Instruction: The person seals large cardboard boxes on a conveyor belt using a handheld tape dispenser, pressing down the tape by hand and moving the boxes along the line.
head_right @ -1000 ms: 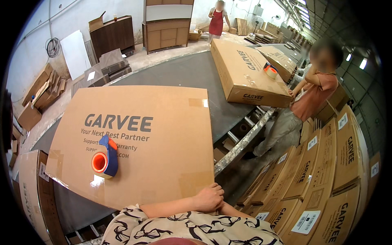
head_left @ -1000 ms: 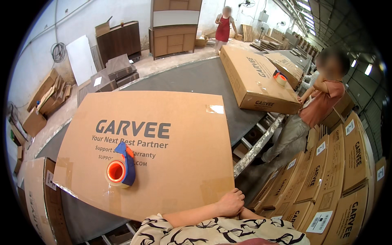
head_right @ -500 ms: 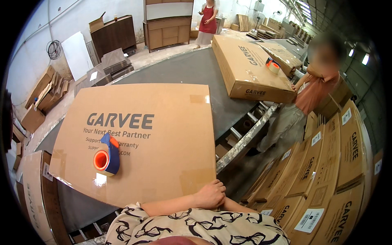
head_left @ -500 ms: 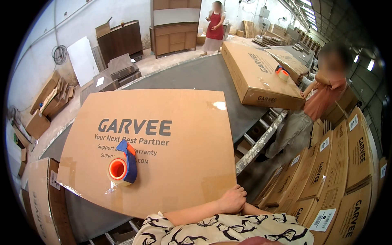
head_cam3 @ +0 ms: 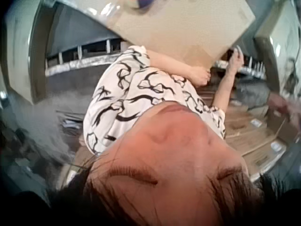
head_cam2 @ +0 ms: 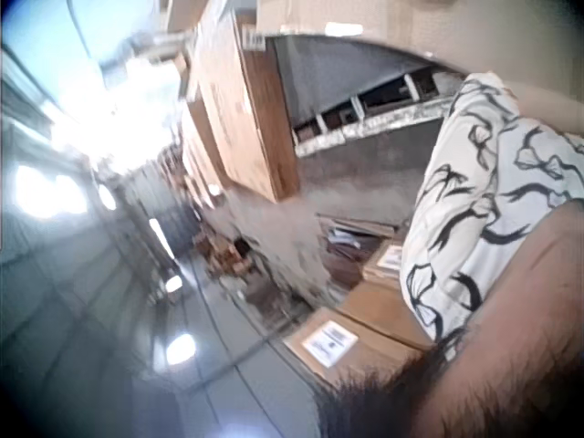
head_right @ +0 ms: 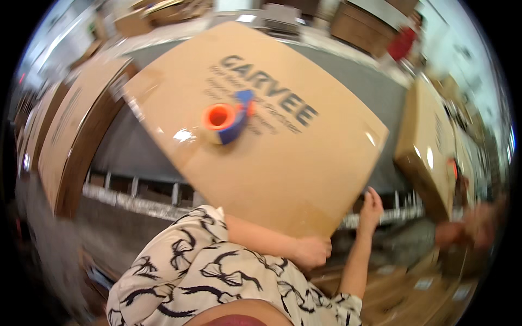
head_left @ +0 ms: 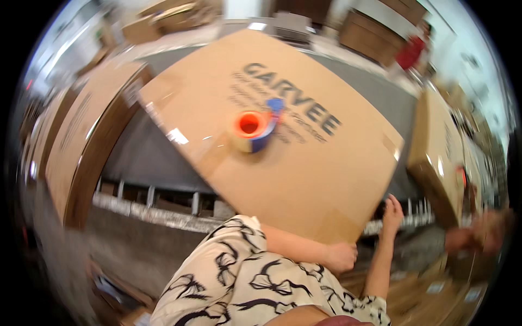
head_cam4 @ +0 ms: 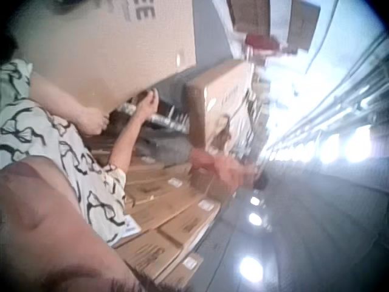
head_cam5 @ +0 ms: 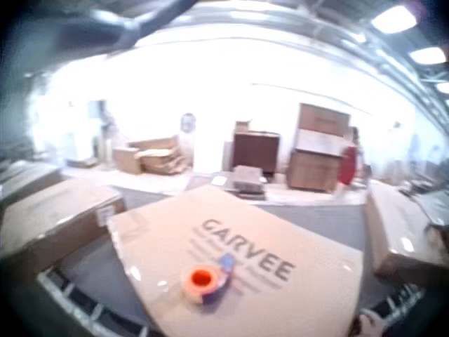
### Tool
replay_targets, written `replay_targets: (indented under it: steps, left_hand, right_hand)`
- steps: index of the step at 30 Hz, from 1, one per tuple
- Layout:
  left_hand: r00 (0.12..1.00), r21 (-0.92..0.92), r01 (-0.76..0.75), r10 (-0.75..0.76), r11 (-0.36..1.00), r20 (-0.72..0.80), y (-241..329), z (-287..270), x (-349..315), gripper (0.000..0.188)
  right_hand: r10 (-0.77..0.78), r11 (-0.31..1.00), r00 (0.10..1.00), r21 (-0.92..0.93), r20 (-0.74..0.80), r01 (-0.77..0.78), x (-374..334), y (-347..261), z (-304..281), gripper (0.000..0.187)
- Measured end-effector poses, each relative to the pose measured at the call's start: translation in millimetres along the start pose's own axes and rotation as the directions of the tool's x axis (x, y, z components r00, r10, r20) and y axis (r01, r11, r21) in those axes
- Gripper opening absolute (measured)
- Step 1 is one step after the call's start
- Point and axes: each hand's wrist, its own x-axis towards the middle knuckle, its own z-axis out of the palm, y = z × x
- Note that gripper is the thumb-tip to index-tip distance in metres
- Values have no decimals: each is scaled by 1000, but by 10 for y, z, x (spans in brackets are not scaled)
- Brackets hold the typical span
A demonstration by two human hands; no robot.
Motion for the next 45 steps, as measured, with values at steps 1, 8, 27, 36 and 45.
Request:
replay_targets:
  steps: [1, 8, 27, 36, 45]
  left_hand:
    - [998, 56, 25, -22, 998, -53, 24, 250, -14, 21]
    - [996, -49, 19, -23, 999, -89, -13, 242, -46, 25]
    - [939, -276, 342, -336, 898, 69, 26, -294, -72, 37]
    - [889, 513, 309, -435, 800, 142, -216, -10, 485, 26]
    - [673, 336, 739, -657, 584, -338, -639, -190, 640, 21]
  right_hand:
    - [-38, 999, 998, 25, 58, 37, 53, -206, 56, 28]
    - [103, 978, 606, -190, 788, 81, -108, -2036, 1691, 30]
    - [135, 858, 444, -328, 886, 394, -55, -2271, 2013, 40]
    - [386, 886, 808, 65, 446, -459, 286, -484, -1114, 44]
    - [401, 786, 811, 295, 427, -544, 58, -89, -1566, 62]
